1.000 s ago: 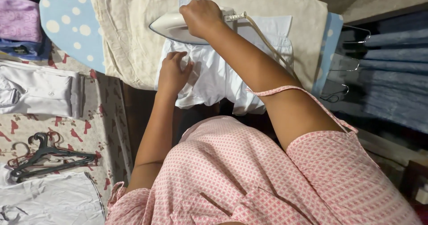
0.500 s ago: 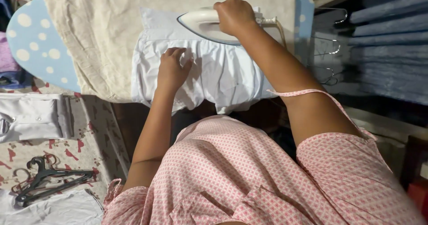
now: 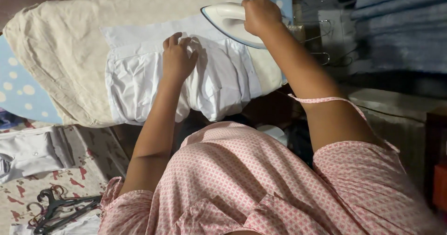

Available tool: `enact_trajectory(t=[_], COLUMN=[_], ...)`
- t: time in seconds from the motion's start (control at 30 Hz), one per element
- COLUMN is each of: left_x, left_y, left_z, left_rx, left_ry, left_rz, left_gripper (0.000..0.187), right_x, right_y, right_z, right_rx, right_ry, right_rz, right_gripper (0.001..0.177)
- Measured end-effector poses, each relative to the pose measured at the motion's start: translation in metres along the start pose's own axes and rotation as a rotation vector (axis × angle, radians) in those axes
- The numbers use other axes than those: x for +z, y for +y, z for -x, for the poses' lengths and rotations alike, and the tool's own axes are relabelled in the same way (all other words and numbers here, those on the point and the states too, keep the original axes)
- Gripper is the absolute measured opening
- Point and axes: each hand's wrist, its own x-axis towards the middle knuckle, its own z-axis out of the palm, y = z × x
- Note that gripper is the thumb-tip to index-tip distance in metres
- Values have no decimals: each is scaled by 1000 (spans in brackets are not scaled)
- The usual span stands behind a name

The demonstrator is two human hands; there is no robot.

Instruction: The person irons a white shirt on an ironing board, folds the shirt into a compact rectangle, and then places it onto a pile of other shirts while picking up another garment to organize.

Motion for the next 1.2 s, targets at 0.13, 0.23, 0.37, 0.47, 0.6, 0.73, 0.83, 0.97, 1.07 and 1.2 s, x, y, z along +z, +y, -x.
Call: enact_trajectory(t=[0.13,0.23,0.37,0.47,0.6,0.73,0.83,0.97,1.07,1.2], left_x=[17,30,49,66,98,129,148,170,186,202], left_y=[15,26,45,71,122,179,216,252,268,273], left_z=[-20,-32,-45,-55,-66,-70,-75,-79,-79,-81], left_rx=[44,80,138,174,255,388,458,470,479,513], left_ry=[-38,-56,-94,-141,-214,-243,-273,-353,-399,-410], left_rz=[-60,-103,-156,-151,-95,-78,-94,-141,-164,-164], left_gripper=[51,56,62,63,62,59,59,59,59,61], right_x=[4,7,10,8,12,23,27,37,42,54], right_y=[18,33,52,69,97,132,161,198,217,232], right_z=[18,35,67,93,113,125,127,115,101,84], right_rx=[67,180,216,335,535,650,761,793,755,829], right_ry=[23,-7,68,101,88,189,155,227,293,251], right_rz=[-41,-69,-110,-193,-311,-384,-402,-460,-505,-593], right_gripper=[34,32,34,29,30,33,34,35,35,36])
